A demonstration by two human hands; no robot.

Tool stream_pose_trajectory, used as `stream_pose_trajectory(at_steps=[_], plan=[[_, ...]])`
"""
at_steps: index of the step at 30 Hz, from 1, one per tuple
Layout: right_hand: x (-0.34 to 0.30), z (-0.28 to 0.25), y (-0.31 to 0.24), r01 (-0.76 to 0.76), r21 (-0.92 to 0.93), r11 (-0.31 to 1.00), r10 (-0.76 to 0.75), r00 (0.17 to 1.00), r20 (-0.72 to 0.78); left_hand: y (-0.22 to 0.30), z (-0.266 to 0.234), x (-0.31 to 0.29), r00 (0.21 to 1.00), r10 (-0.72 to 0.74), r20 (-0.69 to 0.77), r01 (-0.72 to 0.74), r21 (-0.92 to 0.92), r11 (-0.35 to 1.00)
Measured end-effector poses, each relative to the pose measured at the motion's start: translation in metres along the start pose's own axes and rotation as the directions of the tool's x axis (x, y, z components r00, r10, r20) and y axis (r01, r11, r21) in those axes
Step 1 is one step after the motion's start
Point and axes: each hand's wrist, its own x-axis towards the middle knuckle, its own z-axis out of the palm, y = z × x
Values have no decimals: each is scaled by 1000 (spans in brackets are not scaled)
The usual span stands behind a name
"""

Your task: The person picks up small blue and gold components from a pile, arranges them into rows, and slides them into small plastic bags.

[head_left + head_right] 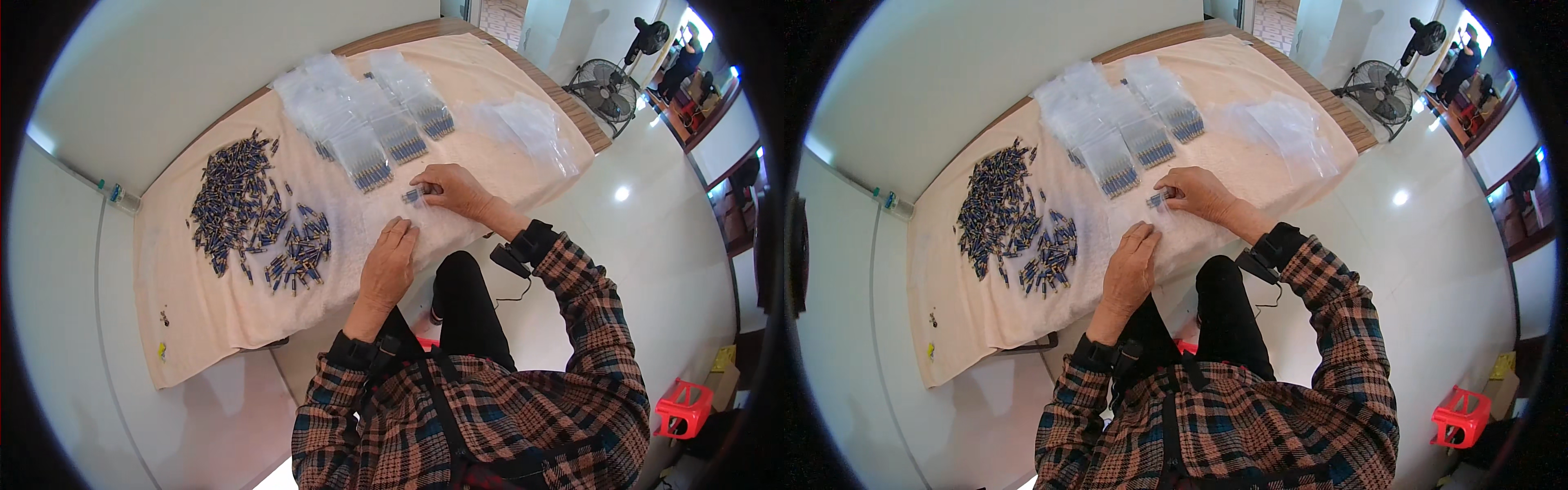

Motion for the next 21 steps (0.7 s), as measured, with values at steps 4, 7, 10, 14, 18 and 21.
stream_pose_trajectory(at_steps=[4, 7, 10, 14, 18, 21], plan=[[0, 2, -1, -39, -16, 999, 39, 999, -6, 0, 0, -1, 1000, 4, 1, -4, 3, 1000], [1, -1, -7, 53, -99, 994, -57, 998, -38, -1, 0, -2, 1000, 2, 8, -2, 13, 1000], [-1, -7, -16, -33, -15, 999, 33, 999, -26, -3, -1, -3, 1000, -2, 6, 2, 15, 1000], [-8, -14, -9, -164, 294, 942, 152, 986, 66, -2, 0, -3, 1000, -9, -5, 9, 7, 1000], [-11, -11, 1, -137, 306, 942, 134, 990, 31, -2, 0, -2, 1000, -18, -1, 18, 0, 1000], [-12, -6, 5, -170, 339, 925, 174, 985, 19, -2, 0, -2, 1000, -18, 0, 18, -9, 1000]])
